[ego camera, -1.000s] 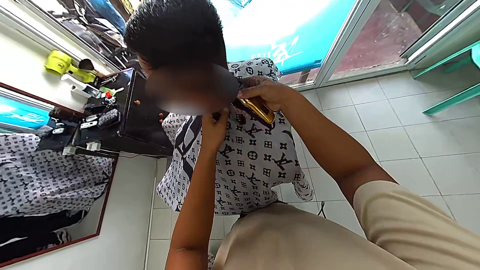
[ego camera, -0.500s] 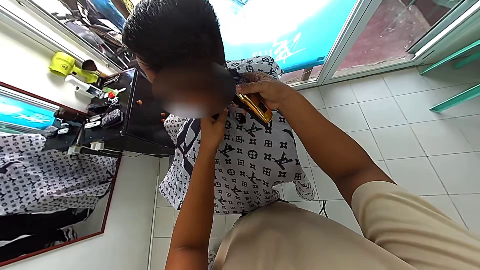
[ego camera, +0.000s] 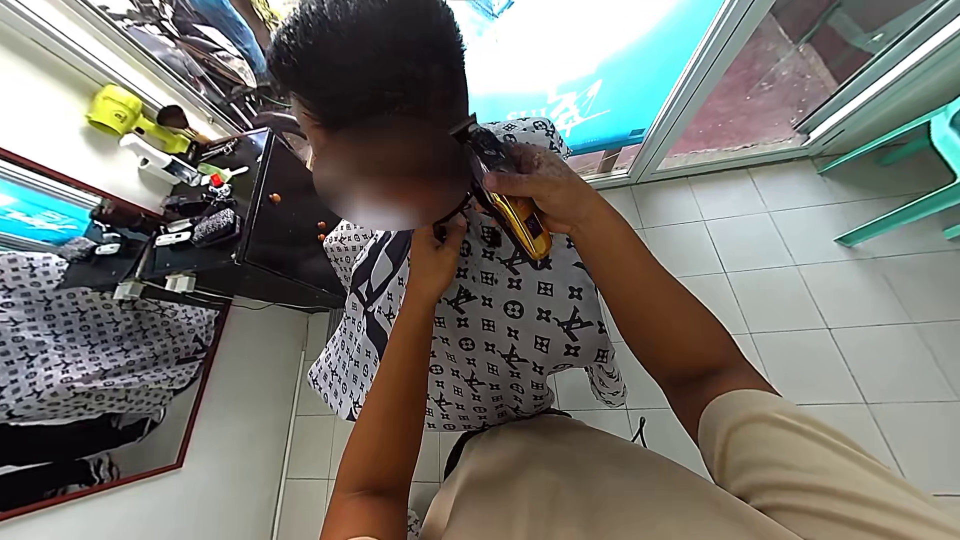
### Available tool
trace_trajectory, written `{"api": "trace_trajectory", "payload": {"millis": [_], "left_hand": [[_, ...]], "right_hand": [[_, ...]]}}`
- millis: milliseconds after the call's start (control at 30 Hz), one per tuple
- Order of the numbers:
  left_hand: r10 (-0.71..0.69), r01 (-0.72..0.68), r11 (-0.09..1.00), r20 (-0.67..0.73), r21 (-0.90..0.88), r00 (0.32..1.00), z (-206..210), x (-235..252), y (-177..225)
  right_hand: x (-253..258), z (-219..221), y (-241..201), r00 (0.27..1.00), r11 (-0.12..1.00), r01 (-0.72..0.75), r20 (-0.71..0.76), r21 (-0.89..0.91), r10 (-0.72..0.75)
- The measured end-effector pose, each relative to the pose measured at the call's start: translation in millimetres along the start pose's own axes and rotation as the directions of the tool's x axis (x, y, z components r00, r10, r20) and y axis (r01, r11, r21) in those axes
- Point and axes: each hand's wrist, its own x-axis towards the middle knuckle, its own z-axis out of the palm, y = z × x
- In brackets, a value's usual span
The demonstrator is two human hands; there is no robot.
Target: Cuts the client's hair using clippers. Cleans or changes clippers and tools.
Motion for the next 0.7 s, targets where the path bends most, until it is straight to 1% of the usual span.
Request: {"api": "trace_trajectory", "payload": {"millis": [67,133,167,200,233,267,333,367,433,467,500,533,567,600,633,667,700], "left_hand": [[-0.018,0.017,0.999,0.028,0.045,0.999,-11,-14,2],[-0.051,0.045,0.993,0.055,0.112,0.997,-36,-36,-3],[-0.060,0.051,0.989,0.059,0.135,0.996,-52,-47,-12],[-0.074,0.064,0.987,0.062,0.148,0.995,-70,-57,-23],[-0.089,0.080,0.986,0.055,0.147,0.994,-91,-66,-37],[-0.109,0.104,0.986,0.033,0.133,0.993,-113,-75,-53],[-0.188,0.188,0.980,-0.014,0.058,0.982,-162,-93,-85],[-0.245,0.244,0.969,-0.025,-0.024,0.969,-189,-103,-101],[-0.368,0.356,0.902,-0.004,-0.243,0.930,-249,-123,-133],[-0.412,0.398,0.877,0.005,-0.269,0.911,-281,-134,-154],[-0.445,0.436,0.887,-0.032,-0.155,0.895,-312,-148,-178],[-0.471,0.479,0.871,-0.095,0.109,0.877,-340,-166,-204],[-0.522,0.525,0.761,-0.122,0.381,0.844,-367,-188,-228],[-0.606,0.565,0.623,-0.122,0.541,0.786,-390,-217,-252],[-0.683,0.609,0.538,-0.123,0.583,0.720,-410,-251,-275],[-0.756,0.693,0.491,-0.136,0.527,0.640,-428,-289,-295],[-0.822,0.805,0.447,-0.174,0.390,0.542,-443,-327,-312]], "right_hand": [[-18,16,8,0.996,1.000,-0.014,-0.086,-0.001,0.013],[-45,38,29,0.991,0.994,-0.026,-0.125,0.109,0.039],[-58,51,43,0.993,0.981,-0.049,-0.099,0.186,0.069],[-67,66,56,0.993,0.967,-0.104,-0.030,0.234,0.114],[-76,84,70,0.985,0.960,-0.171,0.031,0.222,0.169],[-84,105,83,0.972,0.961,-0.232,0.071,0.150,0.224],[-96,153,103,0.929,0.940,-0.336,0.141,-0.060,0.341],[-98,176,116,0.904,0.920,-0.370,0.181,-0.127,0.388],[-96,222,141,0.864,0.893,-0.413,0.232,-0.181,0.447],[-91,244,153,0.855,0.886,-0.430,0.238,-0.172,0.461],[-85,263,164,0.854,0.888,-0.440,0.243,-0.131,0.459],[-79,282,175,0.858,0.890,-0.451,0.247,-0.061,0.451],[-72,302,186,0.863,0.887,-0.461,0.249,0.029,0.440],[-64,322,197,0.860,0.875,-0.475,0.259,0.094,0.439],[-55,341,206,0.846,0.863,-0.497,0.268,0.090,0.460],[-43,360,213,0.833,0.860,-0.511,0.254,0.007,0.492],[-30,378,220,0.823,0.856,-0.506,0.237,-0.109,0.516]]}}
